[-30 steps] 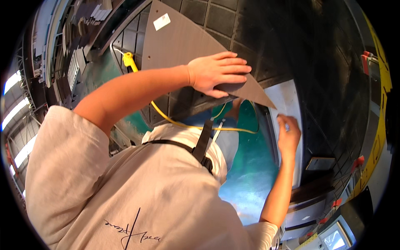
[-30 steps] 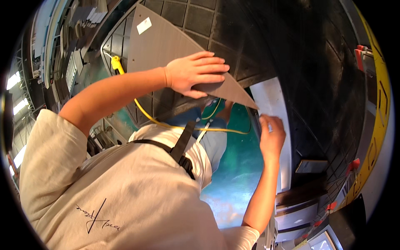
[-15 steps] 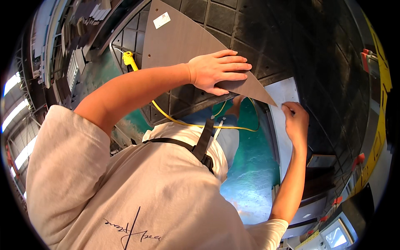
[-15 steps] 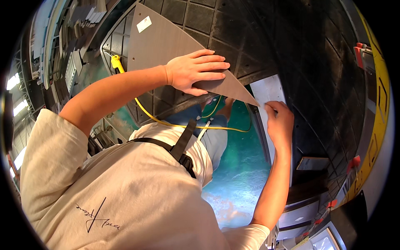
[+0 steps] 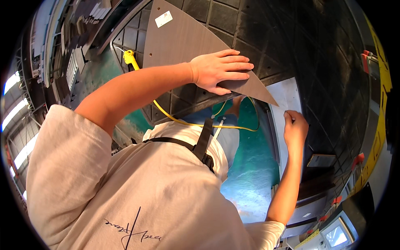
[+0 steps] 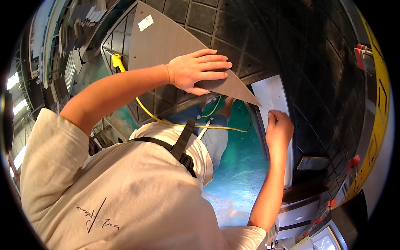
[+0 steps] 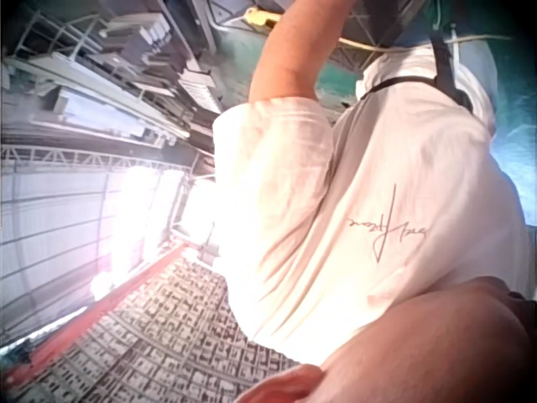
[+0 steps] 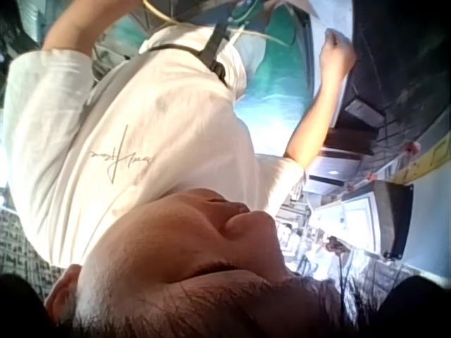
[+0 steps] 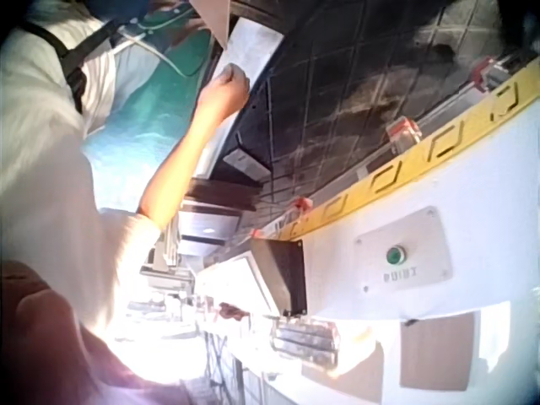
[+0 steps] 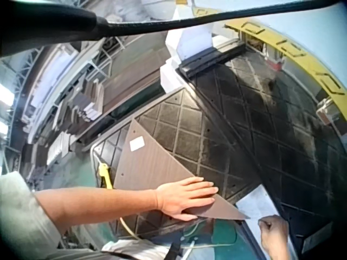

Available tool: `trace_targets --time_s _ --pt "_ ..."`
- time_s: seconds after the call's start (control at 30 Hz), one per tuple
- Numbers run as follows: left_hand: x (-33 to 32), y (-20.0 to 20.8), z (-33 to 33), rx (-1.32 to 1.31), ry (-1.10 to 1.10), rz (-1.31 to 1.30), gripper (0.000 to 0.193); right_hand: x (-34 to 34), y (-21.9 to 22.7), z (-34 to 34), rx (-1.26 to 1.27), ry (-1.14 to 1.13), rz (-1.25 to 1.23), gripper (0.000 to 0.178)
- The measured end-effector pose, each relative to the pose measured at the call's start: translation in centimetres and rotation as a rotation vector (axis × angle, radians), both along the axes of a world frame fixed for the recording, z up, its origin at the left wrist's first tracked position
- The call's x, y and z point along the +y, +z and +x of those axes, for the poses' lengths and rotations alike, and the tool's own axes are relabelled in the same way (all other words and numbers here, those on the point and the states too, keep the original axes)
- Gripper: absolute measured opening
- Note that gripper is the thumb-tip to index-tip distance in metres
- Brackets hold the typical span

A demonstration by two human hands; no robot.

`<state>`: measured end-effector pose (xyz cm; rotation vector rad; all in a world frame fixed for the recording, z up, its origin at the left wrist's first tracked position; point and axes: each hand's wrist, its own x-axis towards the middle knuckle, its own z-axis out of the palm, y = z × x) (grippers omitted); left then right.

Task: The person uses a yellow air blow gun to clean dust and debris from the surface of dark rectangular panels. They place the panels on a machine bed, blow them clean, and then move them to a stack.

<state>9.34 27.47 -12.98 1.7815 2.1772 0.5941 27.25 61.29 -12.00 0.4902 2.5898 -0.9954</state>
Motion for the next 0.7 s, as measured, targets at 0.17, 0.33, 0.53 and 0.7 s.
trace_targets --time_s 0.17,0.33,0.53,0.7 --pt "0.1 0.2 -0.4 -0.016 -0.009 0.010 0.074 0.5 1.0 0.9 -0.080 -0.276 -0.208 0.025" --pt "-0.4 -0.8 -0.2 -0.024 0.001 0.150 0.068 -0.6 -0.8 2.3 0.084 -0.470 -0.427 0.026" --pt "-0.9 -0.7 -0.1 0.000 -0.047 0.196 0.068 -4.9 -4.0 7.3 0.115 -0.579 -0.758 0.018" --pt "-0.9 -0.8 0.5 0.056 -0.018 0.213 0.069 -10.4 -4.7 11.5 0.014 -0.626 -0.936 0.016"
